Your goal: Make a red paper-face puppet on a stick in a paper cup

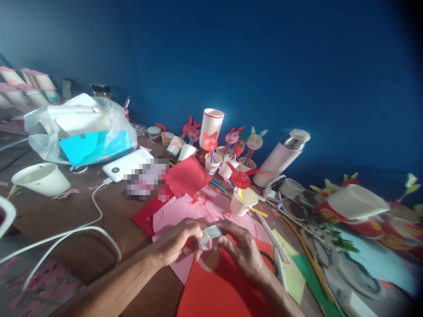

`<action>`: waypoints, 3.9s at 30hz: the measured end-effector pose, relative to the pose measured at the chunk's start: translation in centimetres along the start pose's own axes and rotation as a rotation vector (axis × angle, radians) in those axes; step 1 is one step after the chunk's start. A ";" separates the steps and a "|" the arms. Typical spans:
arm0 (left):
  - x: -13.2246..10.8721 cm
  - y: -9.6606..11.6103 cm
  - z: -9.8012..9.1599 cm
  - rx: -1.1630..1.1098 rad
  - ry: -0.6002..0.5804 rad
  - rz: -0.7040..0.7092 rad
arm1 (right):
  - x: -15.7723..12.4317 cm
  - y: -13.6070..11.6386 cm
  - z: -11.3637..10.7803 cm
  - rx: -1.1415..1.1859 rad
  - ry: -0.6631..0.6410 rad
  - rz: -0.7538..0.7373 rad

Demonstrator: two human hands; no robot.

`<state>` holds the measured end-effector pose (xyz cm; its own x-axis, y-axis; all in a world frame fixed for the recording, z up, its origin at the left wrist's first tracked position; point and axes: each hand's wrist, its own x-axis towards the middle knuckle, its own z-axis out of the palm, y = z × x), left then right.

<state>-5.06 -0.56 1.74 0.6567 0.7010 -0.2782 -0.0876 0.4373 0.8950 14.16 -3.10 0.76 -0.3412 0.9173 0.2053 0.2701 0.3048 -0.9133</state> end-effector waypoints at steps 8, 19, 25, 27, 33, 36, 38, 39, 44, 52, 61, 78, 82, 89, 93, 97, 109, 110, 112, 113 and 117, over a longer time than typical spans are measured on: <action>-0.2 0.6 0.8 -0.035 -0.006 0.079 | -0.1 0.4 0.0 0.128 0.052 0.050; 0.1 0.0 0.4 0.062 0.062 -0.011 | 0.0 1.0 0.6 -0.061 0.182 -0.054; -0.1 0.7 0.9 0.020 0.052 -0.011 | 0.0 1.4 0.8 0.122 0.224 0.019; -0.1 0.8 1.1 0.003 0.044 -0.001 | -0.1 1.3 0.9 0.107 0.227 0.030; 0.0 0.5 1.3 -0.015 0.131 -0.010 | -0.2 1.2 1.0 0.016 0.218 -0.041; 0.1 0.5 1.2 -0.061 0.095 -0.053 | -0.2 1.2 1.0 0.001 0.211 -0.065; 0.1 0.4 1.1 -0.082 0.056 -0.059 | -0.1 1.3 1.0 0.015 0.205 -0.054; 0.2 0.4 1.0 -0.085 0.045 -0.060 | -0.1 1.3 1.0 0.024 0.203 -0.048; 0.1 0.2 0.7 -0.079 0.040 -0.057 | -0.2 1.4 1.0 0.042 0.201 -0.040; 0.0 0.3 0.9 -0.095 0.047 -0.060 | -0.1 1.6 1.0 0.063 0.203 -0.025; -0.1 0.4 1.1 -0.061 0.057 -0.059 | -0.2 1.1 1.1 0.128 0.239 0.024; -0.2 0.5 1.1 -0.081 0.044 -0.089 | 0.1 0.7 1.3 0.268 0.240 0.063; -0.1 0.2 0.9 -0.068 0.053 -0.084 | -0.1 1.2 1.4 0.275 0.218 0.076; 0.1 -0.3 0.9 -0.107 0.005 -0.017 | 0.1 1.1 1.4 0.305 0.225 0.077; -0.1 0.1 1.1 -0.122 -0.014 -0.012 | 0.1 1.0 1.4 0.335 0.230 0.097; -0.1 0.3 1.1 -0.104 0.003 -0.028 | 0.0 1.0 1.5 0.365 0.214 0.118; -0.1 0.8 1.2 -0.162 -0.029 -0.074 | 0.1 1.0 1.2 0.385 0.234 0.185; -0.1 0.7 1.2 -0.164 -0.027 -0.059 | 0.1 1.0 1.3 0.409 0.244 0.187; -0.2 0.5 1.2 -0.165 0.000 -0.026 | 0.2 1.0 1.5 0.476 0.259 0.182; -0.2 0.5 1.1 -0.170 0.023 -0.017 | 0.2 1.0 1.7 0.512 0.260 0.177; -0.2 0.3 1.0 -0.185 0.130 -0.058 | 0.2 0.7 1.9 0.540 0.208 0.177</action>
<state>-4.44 -1.11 2.44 0.5639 0.7329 -0.3806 -0.1961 0.5666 0.8004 12.57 -3.15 -0.53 -0.1352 0.9896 0.0490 -0.2071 0.0201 -0.9781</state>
